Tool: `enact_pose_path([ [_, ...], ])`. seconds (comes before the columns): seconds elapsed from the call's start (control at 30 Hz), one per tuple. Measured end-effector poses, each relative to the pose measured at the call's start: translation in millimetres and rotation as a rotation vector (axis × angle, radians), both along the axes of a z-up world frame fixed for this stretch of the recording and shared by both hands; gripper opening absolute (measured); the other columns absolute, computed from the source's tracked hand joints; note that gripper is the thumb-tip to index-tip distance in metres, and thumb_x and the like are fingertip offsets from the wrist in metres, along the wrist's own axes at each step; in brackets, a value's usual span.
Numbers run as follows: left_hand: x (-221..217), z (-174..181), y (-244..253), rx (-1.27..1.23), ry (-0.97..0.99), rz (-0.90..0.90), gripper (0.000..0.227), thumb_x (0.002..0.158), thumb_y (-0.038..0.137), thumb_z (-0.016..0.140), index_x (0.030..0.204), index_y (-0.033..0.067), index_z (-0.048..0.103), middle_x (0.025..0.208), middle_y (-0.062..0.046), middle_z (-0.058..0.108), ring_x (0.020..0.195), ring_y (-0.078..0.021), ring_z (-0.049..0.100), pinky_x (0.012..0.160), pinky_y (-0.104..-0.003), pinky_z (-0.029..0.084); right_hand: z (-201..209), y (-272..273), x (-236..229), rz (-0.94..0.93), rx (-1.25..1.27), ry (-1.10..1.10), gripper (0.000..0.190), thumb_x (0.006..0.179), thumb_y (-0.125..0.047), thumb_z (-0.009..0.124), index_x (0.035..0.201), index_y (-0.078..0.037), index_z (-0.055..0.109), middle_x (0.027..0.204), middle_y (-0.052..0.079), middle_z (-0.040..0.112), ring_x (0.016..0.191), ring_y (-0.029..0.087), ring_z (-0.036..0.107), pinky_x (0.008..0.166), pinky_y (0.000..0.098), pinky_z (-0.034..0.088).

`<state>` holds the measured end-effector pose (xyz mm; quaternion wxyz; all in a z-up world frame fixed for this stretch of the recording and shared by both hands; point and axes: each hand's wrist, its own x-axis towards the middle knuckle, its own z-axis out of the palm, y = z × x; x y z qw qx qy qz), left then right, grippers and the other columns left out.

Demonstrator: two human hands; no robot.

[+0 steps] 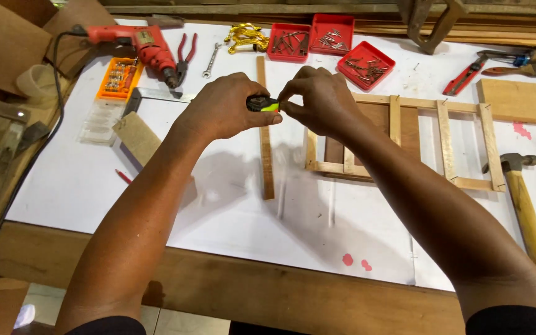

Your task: The person assembles a small wooden lattice frame on a workbench. They measure a wooden strip with a tape measure, position thin wood slats across a rectangular frame, and hammer nails to fasten the slats. They then sand a wooden strip with sandpaper and fit it against the frame.

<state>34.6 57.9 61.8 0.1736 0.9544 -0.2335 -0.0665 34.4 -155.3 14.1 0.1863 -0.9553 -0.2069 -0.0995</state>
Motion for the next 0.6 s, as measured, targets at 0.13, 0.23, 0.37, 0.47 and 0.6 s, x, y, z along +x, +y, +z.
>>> enact_pose_path([
  [0.13, -15.7, -41.8, 51.7, -0.045, -0.005, 0.034, 0.062, 0.073, 0.057, 0.084, 0.118, 0.0160, 0.074, 0.116, -0.009, 0.067, 0.104, -0.0294, 0.068, 0.088, -0.044, 0.055, -26.6, 52.0, -13.1, 0.059, -0.006, 0.007, 0.015, 0.088, -0.030, 0.075, 0.100, -0.023, 0.080, 0.103, 0.004, 0.071, 0.099, 0.030, 0.063, 0.086, 0.0499, 0.046],
  [0.23, -19.9, -81.8, 80.4, -0.046, -0.046, -0.011, 0.065, 0.073, 0.050, 0.088, 0.123, 0.0130, 0.069, 0.122, -0.010, 0.065, 0.108, -0.0325, 0.067, 0.090, -0.046, 0.055, -48.7, 86.3, -20.3, 0.007, -0.066, 0.055, 0.012, 0.087, -0.031, 0.074, 0.095, -0.023, 0.079, 0.102, 0.002, 0.071, 0.101, 0.029, 0.063, 0.087, 0.0475, 0.046],
  [0.37, -27.4, -118.0, 97.7, 0.028, -0.027, 0.008, 0.068, 0.075, 0.039, 0.085, 0.131, 0.0114, 0.061, 0.134, -0.013, 0.058, 0.107, -0.0342, 0.068, 0.091, -0.046, 0.056, -75.9, 111.2, -29.7, 0.022, -0.113, 0.058, 0.014, 0.090, -0.031, 0.070, 0.096, -0.020, 0.077, 0.097, 0.002, 0.072, 0.097, 0.025, 0.064, 0.088, 0.0432, 0.046],
  [0.47, -26.9, -136.9, 104.2, 0.088, -0.085, -0.022, 0.067, 0.078, 0.037, 0.084, 0.134, 0.0103, 0.059, 0.136, -0.014, 0.057, 0.105, -0.0347, 0.069, 0.092, -0.046, 0.056, -87.6, 120.4, -31.4, 0.010, -0.151, 0.086, 0.015, 0.092, -0.030, 0.069, 0.099, -0.018, 0.076, 0.095, 0.002, 0.072, 0.094, 0.023, 0.064, 0.087, 0.0412, 0.046],
  [0.6, -27.9, -131.2, 101.5, 0.132, -0.041, -0.017, 0.063, 0.082, 0.040, 0.081, 0.135, 0.0136, 0.060, 0.139, -0.011, 0.060, 0.115, -0.0301, 0.067, 0.104, -0.045, 0.051, -88.7, 120.9, -34.2, -0.005, -0.180, 0.134, 0.019, 0.094, -0.034, 0.070, 0.104, -0.018, 0.075, 0.096, 0.002, 0.071, 0.093, 0.023, 0.064, 0.085, 0.0410, 0.045],
])
